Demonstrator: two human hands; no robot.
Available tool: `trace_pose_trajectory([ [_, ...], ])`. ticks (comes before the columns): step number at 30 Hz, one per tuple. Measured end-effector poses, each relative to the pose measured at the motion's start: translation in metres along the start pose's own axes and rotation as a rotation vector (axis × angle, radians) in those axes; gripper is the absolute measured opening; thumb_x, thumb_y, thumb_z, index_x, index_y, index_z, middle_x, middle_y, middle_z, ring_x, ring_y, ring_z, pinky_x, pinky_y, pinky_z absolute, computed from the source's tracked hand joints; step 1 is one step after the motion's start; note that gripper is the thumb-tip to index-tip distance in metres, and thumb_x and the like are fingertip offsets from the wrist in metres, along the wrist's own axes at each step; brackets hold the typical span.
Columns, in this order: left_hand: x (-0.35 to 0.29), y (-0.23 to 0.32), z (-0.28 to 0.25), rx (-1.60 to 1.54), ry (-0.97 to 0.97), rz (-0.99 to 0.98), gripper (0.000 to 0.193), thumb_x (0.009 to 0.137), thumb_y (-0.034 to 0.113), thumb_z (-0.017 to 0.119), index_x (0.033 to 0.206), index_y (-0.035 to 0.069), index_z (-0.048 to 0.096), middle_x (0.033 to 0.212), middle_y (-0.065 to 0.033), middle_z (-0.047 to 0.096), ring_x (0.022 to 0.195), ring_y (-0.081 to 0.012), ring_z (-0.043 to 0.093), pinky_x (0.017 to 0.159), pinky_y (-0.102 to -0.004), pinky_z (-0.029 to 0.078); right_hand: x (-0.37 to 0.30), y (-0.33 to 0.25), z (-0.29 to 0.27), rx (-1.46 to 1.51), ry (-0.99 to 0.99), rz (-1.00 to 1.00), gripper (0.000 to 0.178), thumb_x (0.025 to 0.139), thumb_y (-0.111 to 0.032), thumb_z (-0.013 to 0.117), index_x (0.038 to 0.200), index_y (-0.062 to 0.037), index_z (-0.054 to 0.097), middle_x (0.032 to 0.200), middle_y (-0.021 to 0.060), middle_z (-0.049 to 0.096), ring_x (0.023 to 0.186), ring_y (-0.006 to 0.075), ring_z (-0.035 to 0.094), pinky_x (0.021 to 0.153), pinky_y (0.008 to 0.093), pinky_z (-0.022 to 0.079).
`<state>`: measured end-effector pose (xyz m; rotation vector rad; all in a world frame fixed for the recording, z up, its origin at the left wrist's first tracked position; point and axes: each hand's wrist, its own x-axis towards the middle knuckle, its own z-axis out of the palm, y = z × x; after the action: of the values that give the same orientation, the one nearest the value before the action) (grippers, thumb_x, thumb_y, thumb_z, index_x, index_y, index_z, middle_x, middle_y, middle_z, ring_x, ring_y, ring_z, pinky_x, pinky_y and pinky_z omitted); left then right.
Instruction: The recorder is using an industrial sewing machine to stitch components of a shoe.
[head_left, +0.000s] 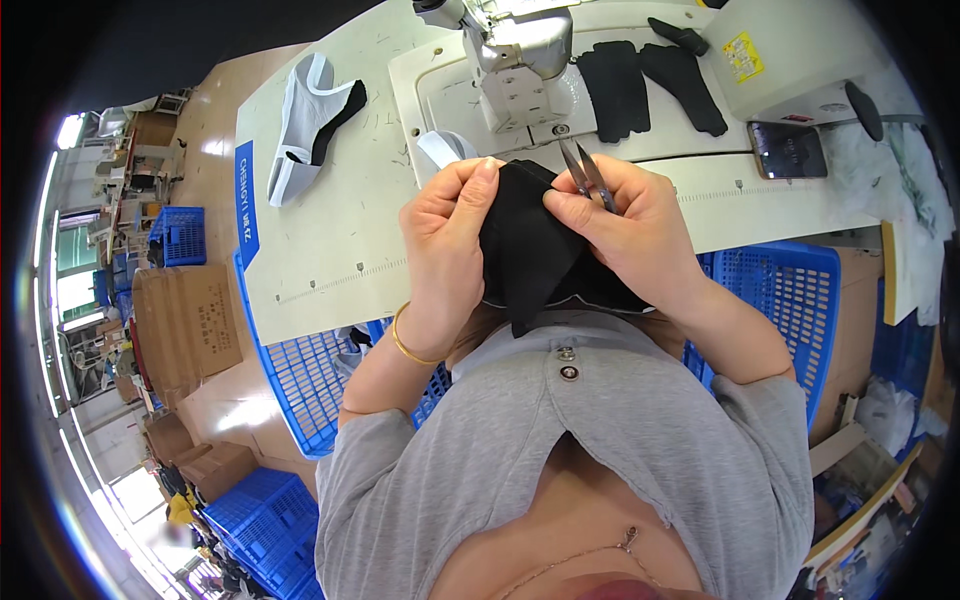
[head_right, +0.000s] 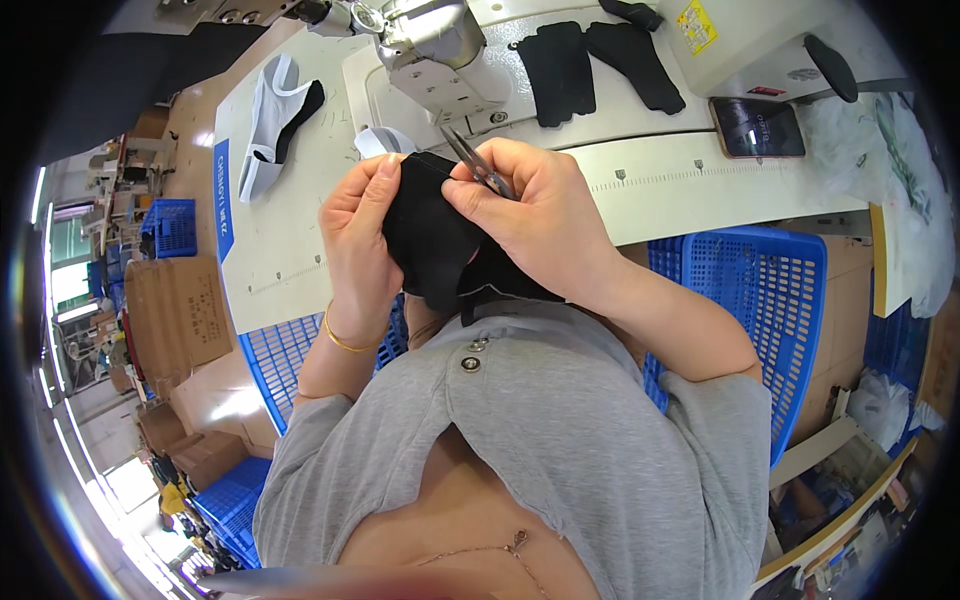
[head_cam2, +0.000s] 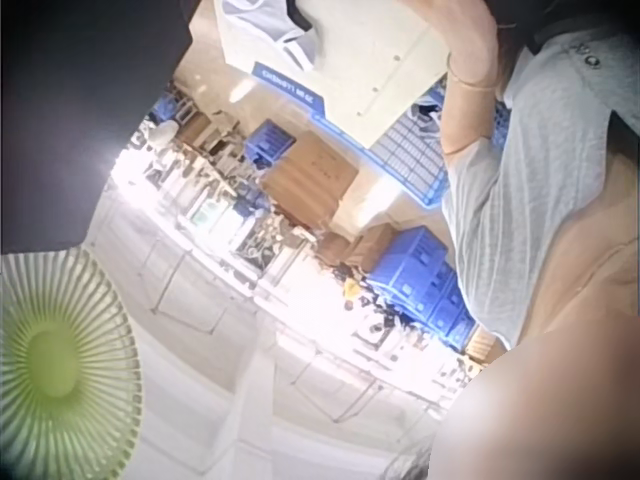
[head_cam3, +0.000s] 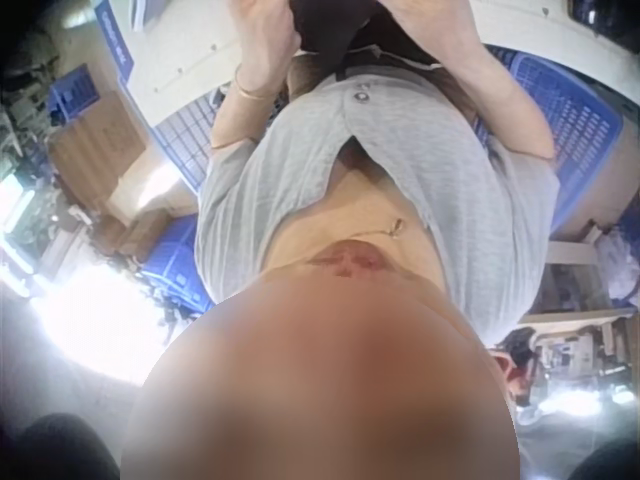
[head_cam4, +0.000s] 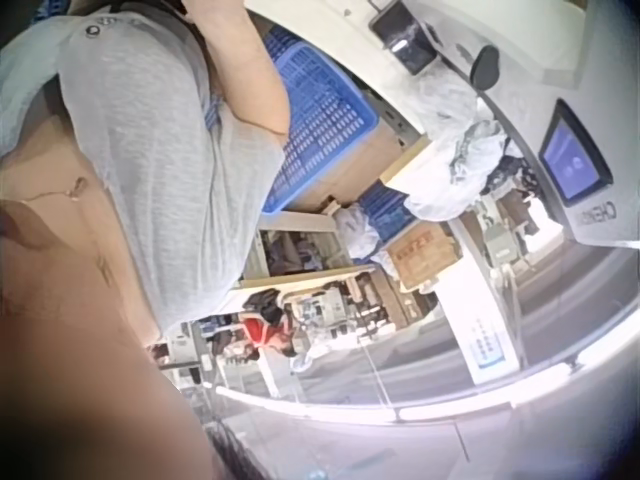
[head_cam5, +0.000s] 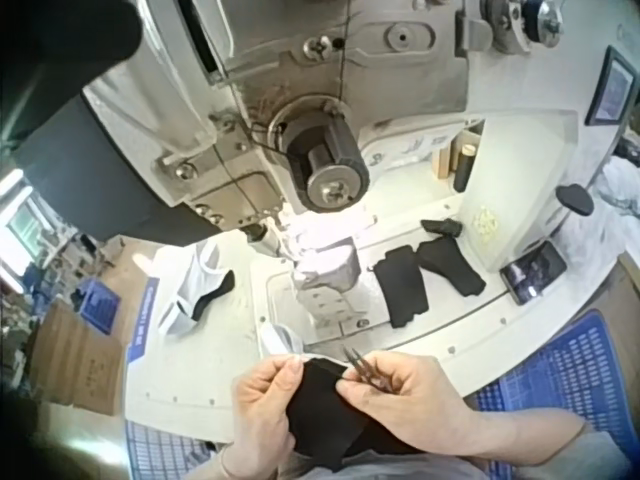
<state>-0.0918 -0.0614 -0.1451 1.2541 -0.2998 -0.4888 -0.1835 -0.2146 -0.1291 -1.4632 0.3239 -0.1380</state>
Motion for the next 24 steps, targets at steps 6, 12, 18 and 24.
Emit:
trace_pose_trajectory([
  [6,0.0001,0.0034,-0.0011,-0.067,-0.009,-0.018,0.016,0.096,0.010,0.061,0.102,-0.004,0.068,0.088,-0.0043,0.069,0.077,-0.0064,0.062,0.070,-0.0192,0.049,0.0005,0.0045,-0.0013,0.034,0.016,0.013,0.016,0.090,-0.015,0.068,0.085,0.0002,0.064,0.067,-0.0070,0.053,0.061,-0.0007,0.041,0.051,0.0200,0.031],
  [12,-0.0003,0.0056,0.0013,0.009,-0.007,0.006,0.013,0.091,0.005,0.067,0.101,-0.003,0.068,0.089,-0.0048,0.069,0.078,-0.0078,0.062,0.071,-0.0202,0.050,0.0018,0.0043,-0.0005,0.074,0.016,-0.004,0.016,0.089,-0.015,0.067,0.084,-0.0008,0.063,0.065,-0.0078,0.051,0.061,-0.0006,0.040,0.051,0.0205,0.030],
  [18,0.0006,0.0058,0.0025,0.026,0.014,0.031,0.013,0.088,0.003,0.070,0.099,-0.003,0.069,0.088,-0.0057,0.069,0.078,-0.0081,0.063,0.070,-0.0205,0.051,0.0026,0.0047,0.0006,0.090,0.017,-0.008,0.015,0.089,-0.014,0.067,0.084,-0.0008,0.063,0.065,-0.0076,0.052,0.061,-0.0006,0.041,0.051,0.0204,0.031],
  [24,0.0003,0.0072,0.0017,0.004,0.010,0.049,0.012,0.088,0.002,0.070,0.099,-0.003,0.069,0.088,-0.0060,0.069,0.077,-0.0081,0.063,0.069,-0.0204,0.051,0.0029,0.0067,0.0036,0.089,0.028,-0.020,0.014,0.089,-0.014,0.067,0.084,-0.0009,0.063,0.065,-0.0071,0.052,0.061,-0.0006,0.042,0.052,0.0202,0.032],
])
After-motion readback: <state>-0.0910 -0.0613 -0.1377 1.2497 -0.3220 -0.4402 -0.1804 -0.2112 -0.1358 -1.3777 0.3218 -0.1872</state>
